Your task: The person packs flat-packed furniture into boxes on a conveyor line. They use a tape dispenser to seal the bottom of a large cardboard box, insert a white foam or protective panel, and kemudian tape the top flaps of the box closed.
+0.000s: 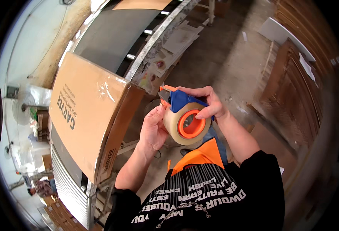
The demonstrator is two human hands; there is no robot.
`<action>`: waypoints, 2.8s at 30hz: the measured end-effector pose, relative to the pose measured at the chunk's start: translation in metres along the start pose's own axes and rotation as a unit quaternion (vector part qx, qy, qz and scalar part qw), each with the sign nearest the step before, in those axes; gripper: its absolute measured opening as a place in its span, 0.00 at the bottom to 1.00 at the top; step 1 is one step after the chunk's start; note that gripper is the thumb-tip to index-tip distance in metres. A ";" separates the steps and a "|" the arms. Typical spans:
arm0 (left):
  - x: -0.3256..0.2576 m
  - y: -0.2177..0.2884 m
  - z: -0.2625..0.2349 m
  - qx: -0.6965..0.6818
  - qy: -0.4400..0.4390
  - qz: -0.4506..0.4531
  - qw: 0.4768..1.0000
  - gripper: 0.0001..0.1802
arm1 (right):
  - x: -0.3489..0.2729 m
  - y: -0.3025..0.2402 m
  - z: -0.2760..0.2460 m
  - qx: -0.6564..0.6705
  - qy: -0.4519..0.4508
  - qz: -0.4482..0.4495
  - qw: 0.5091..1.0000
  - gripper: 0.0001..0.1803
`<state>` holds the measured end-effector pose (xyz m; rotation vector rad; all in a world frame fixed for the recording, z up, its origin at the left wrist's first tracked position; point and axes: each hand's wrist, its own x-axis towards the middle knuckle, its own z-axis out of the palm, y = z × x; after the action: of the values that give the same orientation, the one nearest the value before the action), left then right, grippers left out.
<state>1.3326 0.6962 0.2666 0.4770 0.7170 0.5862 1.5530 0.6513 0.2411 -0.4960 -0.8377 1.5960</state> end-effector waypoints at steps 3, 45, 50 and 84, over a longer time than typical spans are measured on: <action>-0.002 0.017 0.017 0.053 0.075 0.031 0.995 0.11 | 0.014 0.001 0.001 -0.068 -0.009 -0.062 0.996 0.42; 0.198 0.155 -0.061 0.985 0.014 -0.160 0.064 0.34 | 0.051 0.137 -0.007 -0.206 0.166 0.146 0.953 0.37; 0.148 0.140 -0.058 0.971 -0.081 -0.169 0.151 0.21 | 0.033 0.145 -0.001 -0.207 0.144 0.185 0.950 0.41; 0.145 0.066 -0.126 0.993 -0.050 -0.105 0.029 0.10 | -0.079 0.012 -0.224 -0.457 0.336 0.221 0.794 0.39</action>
<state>1.3081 0.8639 0.1549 2.9537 0.9381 -1.5182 1.7227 0.6285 0.0760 -1.9511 -0.9179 1.1433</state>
